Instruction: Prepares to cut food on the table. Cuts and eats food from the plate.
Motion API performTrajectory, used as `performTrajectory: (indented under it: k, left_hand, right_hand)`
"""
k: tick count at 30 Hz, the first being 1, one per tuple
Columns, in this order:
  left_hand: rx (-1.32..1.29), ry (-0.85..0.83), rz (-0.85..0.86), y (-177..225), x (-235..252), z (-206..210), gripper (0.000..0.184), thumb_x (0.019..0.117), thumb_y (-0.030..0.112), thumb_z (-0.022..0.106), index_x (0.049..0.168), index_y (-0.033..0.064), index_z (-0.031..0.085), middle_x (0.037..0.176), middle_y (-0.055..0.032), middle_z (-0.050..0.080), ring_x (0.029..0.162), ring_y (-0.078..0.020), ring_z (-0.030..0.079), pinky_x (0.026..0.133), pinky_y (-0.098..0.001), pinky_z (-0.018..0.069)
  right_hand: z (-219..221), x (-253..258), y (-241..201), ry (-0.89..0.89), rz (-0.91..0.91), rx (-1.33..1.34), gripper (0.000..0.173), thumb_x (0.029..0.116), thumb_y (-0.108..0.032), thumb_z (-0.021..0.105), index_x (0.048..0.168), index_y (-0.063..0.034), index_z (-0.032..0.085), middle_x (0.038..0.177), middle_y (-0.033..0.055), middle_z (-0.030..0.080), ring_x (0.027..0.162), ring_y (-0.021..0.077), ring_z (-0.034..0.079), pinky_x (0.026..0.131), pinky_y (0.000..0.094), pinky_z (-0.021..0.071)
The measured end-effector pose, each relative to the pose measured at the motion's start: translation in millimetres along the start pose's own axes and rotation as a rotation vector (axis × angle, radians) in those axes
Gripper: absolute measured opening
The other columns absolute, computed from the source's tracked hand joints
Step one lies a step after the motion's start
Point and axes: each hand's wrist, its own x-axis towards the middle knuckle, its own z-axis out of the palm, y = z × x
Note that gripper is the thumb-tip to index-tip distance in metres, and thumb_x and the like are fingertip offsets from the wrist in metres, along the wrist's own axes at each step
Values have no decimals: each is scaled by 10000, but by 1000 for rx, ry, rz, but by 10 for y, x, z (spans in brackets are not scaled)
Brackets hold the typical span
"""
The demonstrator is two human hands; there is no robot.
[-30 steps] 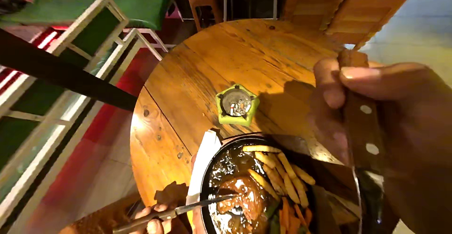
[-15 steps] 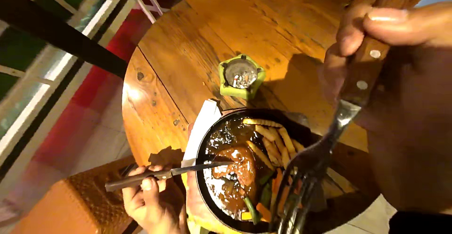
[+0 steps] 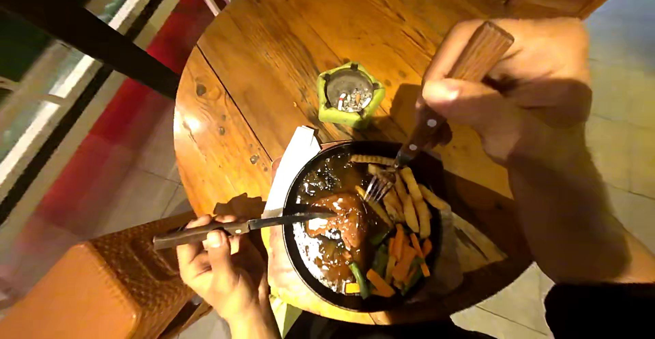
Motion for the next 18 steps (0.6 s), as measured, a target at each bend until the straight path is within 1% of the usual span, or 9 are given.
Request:
performTrajectory:
  k: [3, 4, 5, 6, 9, 13, 15, 18]
  left_hand:
    - [-8, 14, 1, -9, 2, 7, 220, 1014, 196, 626, 1218, 118, 601, 1040, -14, 697, 909, -127, 691, 795, -272, 594]
    - [-7, 16, 2, -12, 3, 16, 218, 1015, 188, 620, 1219, 112, 601, 1035, -15, 695, 902, -128, 689, 787, -268, 593]
    - [-7, 18, 4, -14, 2, 26, 218, 1013, 181, 619, 1217, 106, 603, 1029, -16, 696, 894, -126, 689, 775, -262, 594]
    - [-4, 21, 8, -13, 2, 40, 216, 1015, 182, 616, 1215, 106, 597, 1023, -13, 696, 882, -118, 687, 759, -251, 590]
    - [4, 30, 5, 1, 1, 55, 212, 1011, 183, 625, 1211, 115, 603, 1030, -7, 700, 884, -115, 688, 779, -256, 591]
    - [2, 37, 3, 6, -6, 62, 212, 1009, 144, 614, 1212, 91, 586, 1031, -15, 693, 891, -119, 689, 794, -266, 597]
    - [7, 40, -1, 10, -8, 64, 215, 1010, 149, 616, 1217, 94, 588, 1030, -11, 695, 891, -115, 689, 789, -263, 595]
    - [8, 26, 8, 12, -6, 75, 214, 1015, 146, 605, 1217, 82, 582, 1018, -17, 697, 884, -117, 689, 795, -257, 592]
  right_hand:
    - [45, -37, -94, -70, -44, -25, 81, 967, -115, 603, 906, -72, 631, 740, -77, 624, 612, -28, 582, 503, 139, 508]
    - [65, -59, -133, -84, -48, -54, 88, 956, -130, 607, 890, -76, 629, 696, -75, 607, 565, -24, 565, 456, 140, 490]
    - [80, -74, -168, -99, -49, -90, 99, 949, -142, 604, 870, -85, 622, 669, -79, 569, 539, -27, 521, 433, 140, 438]
    - [95, -86, -199, -115, -46, -119, 96, 938, -149, 604, 858, -99, 618, 655, -90, 551, 528, -36, 497, 422, 136, 411]
    - [147, -113, -250, -136, -38, -133, 74, 911, -151, 619, 846, -114, 627, 626, -121, 526, 509, -72, 465, 406, 112, 381]
    - [201, -143, -260, -145, -48, -124, 101, 914, -136, 619, 815, -116, 618, 621, -109, 532, 513, -62, 476, 418, 125, 390]
    - [222, -147, -259, -157, -59, -154, 98, 917, -147, 618, 823, -119, 627, 628, -114, 540, 521, -69, 491, 426, 120, 415]
    - [242, -171, -247, -138, -90, -180, 80, 908, -153, 633, 848, -105, 655, 631, -113, 546, 531, -72, 492, 436, 121, 414]
